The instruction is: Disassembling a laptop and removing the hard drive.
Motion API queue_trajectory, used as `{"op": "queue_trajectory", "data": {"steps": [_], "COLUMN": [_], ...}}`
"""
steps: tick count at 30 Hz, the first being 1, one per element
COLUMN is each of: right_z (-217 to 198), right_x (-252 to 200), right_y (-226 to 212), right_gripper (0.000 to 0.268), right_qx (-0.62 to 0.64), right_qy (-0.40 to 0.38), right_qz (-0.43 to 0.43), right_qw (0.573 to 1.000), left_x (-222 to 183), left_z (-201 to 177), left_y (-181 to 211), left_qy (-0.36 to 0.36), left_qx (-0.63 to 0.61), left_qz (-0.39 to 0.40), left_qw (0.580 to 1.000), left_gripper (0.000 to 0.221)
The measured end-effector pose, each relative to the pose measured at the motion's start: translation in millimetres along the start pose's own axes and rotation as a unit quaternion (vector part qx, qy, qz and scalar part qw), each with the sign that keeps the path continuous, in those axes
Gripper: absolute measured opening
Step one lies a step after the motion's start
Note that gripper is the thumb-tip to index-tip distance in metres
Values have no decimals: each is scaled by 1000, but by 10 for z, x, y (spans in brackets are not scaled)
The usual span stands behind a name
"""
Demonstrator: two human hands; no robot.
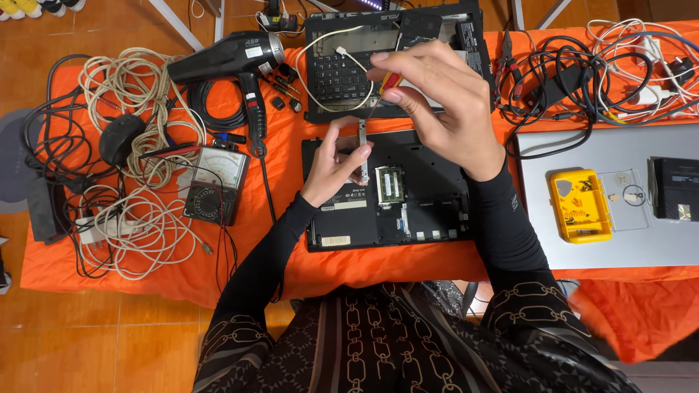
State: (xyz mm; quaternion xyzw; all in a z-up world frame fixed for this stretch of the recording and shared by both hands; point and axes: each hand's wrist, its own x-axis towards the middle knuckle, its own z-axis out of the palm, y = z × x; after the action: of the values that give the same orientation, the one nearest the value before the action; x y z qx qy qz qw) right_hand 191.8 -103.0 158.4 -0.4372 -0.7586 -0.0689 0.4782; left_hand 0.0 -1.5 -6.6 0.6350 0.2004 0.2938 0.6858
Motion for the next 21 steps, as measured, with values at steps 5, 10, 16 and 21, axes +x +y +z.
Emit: {"op": "queue_trajectory", "data": {"steps": [5, 10, 16, 21], "right_z": [-30, -36, -46, -72], "right_x": [5, -12, -10, -21], "right_y": [-20, -12, -19, -24], "right_gripper": [37, 37, 37, 35], "right_qx": [8, 2, -2, 19], "right_qy": [6, 12, 9, 1], "right_qz": [-7, -9, -13, -1], "right_qw": [1000, 1000, 1000, 1000], "left_x": [-2, -16, -14, -22], "left_z": [-13, -17, -21, -32], "left_y": [48, 59, 43, 27], "left_qy": [-14, -38, -41, -56], "left_qx": [-26, -15, -4, -7], "left_qz": [-23, -9, -1, 15], "left_qw": [999, 999, 999, 998], "left_gripper": [60, 66, 68, 72]}}
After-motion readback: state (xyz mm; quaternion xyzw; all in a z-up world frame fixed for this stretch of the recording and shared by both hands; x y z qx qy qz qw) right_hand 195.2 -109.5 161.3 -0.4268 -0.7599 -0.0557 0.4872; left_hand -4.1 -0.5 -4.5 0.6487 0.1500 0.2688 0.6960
